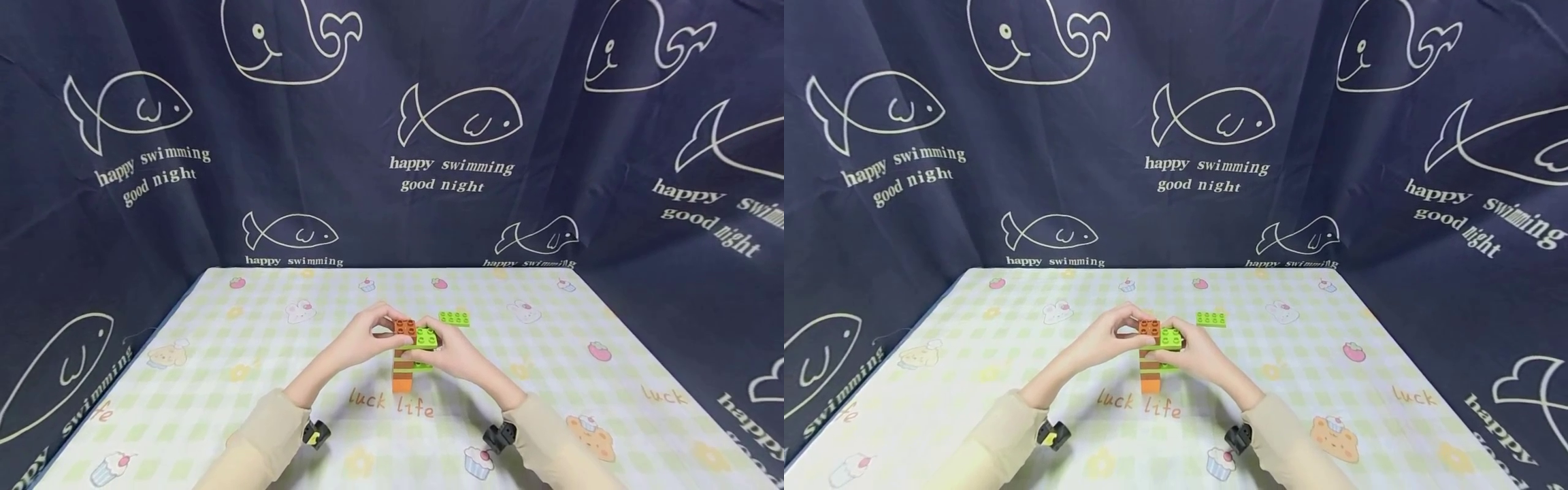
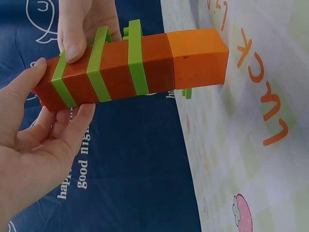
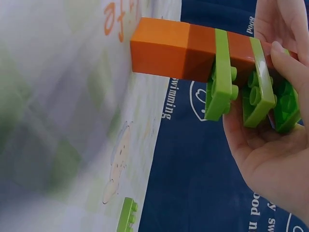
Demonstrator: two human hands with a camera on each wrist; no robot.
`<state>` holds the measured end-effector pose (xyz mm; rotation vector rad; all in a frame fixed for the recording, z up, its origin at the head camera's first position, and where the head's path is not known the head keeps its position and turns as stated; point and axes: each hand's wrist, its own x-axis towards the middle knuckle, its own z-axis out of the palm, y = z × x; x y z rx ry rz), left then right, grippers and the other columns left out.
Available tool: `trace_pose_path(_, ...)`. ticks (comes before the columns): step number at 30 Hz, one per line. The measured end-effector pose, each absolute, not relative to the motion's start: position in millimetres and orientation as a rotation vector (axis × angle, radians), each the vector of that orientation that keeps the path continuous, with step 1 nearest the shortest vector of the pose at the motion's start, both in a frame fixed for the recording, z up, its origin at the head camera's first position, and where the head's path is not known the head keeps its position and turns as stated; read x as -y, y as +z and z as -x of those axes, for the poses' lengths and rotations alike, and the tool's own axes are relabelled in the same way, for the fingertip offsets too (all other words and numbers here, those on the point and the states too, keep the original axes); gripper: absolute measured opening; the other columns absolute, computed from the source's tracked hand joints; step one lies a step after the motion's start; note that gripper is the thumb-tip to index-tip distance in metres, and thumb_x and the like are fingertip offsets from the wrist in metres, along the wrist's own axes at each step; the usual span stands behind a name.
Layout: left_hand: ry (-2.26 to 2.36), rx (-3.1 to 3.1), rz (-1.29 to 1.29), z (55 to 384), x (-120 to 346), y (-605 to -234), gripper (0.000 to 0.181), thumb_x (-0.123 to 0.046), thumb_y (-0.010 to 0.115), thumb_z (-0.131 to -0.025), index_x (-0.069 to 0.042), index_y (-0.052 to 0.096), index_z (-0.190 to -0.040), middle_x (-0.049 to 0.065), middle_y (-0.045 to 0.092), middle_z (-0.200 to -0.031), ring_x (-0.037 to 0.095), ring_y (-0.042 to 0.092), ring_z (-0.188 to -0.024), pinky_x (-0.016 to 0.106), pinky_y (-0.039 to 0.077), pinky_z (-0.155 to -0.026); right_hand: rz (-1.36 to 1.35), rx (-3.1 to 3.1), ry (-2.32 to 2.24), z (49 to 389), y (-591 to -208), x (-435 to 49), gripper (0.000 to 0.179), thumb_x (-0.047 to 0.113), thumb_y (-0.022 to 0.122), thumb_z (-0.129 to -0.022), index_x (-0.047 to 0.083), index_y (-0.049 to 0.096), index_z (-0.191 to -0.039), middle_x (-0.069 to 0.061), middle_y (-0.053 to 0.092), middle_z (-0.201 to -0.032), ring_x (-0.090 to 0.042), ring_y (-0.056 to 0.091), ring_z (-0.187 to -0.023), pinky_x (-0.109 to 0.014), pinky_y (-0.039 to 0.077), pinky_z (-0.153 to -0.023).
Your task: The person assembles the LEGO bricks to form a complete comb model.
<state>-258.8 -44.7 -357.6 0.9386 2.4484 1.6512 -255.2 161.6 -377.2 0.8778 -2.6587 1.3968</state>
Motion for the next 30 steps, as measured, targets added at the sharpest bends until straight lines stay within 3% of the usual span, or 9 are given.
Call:
trace_pose_path(7, 1.632, -2.501, -0.957, 258, 44, -362, 0.023, -0.018, 0.073, -0.082, -0.009, 0.063, -0.101, 0.006, 0.058, -0.100, 0.014, 0.060, -0.087, 0.019, 0.054, -0.077, -0.881, 2.730, 1.406, 257, -376, -164, 0.033, 0.033, 0.074, -0.079, 0.018, 0.059, -0.104, 0.001, 0.062, -0.096, -0.011, 0.055, -0.080, -0.023, 0.049, -0.069)
trace_pose_path(20, 1.625, -2.500, -0.987, 260, 43, -360, 0.026, -0.013, 0.074, -0.081, -0.007, 0.060, -0.101, 0.007, 0.058, -0.101, 0.011, 0.060, -0.084, 0.019, 0.055, -0.076, -0.945, 2.766, 1.298, 259, -366, -170, 0.034, 0.036, 0.075, -0.078, 0.017, 0.062, -0.104, 0.002, 0.061, -0.091, -0.010, 0.053, -0.077, -0.022, 0.047, -0.065)
trace_pose_path(30, 1.609, -2.474, -0.979, 263, 45, -360, 0.027, -0.014, 0.074, -0.081, -0.009, 0.061, -0.104, 0.005, 0.064, -0.100, 0.012, 0.060, -0.085, 0.019, 0.054, -0.078, -0.960, 2.757, 1.392, 259, -367, -180, 0.038, 0.028, 0.074, -0.081, 0.010, 0.063, -0.112, -0.003, 0.064, -0.101, -0.012, 0.064, -0.088, -0.029, 0.054, -0.081)
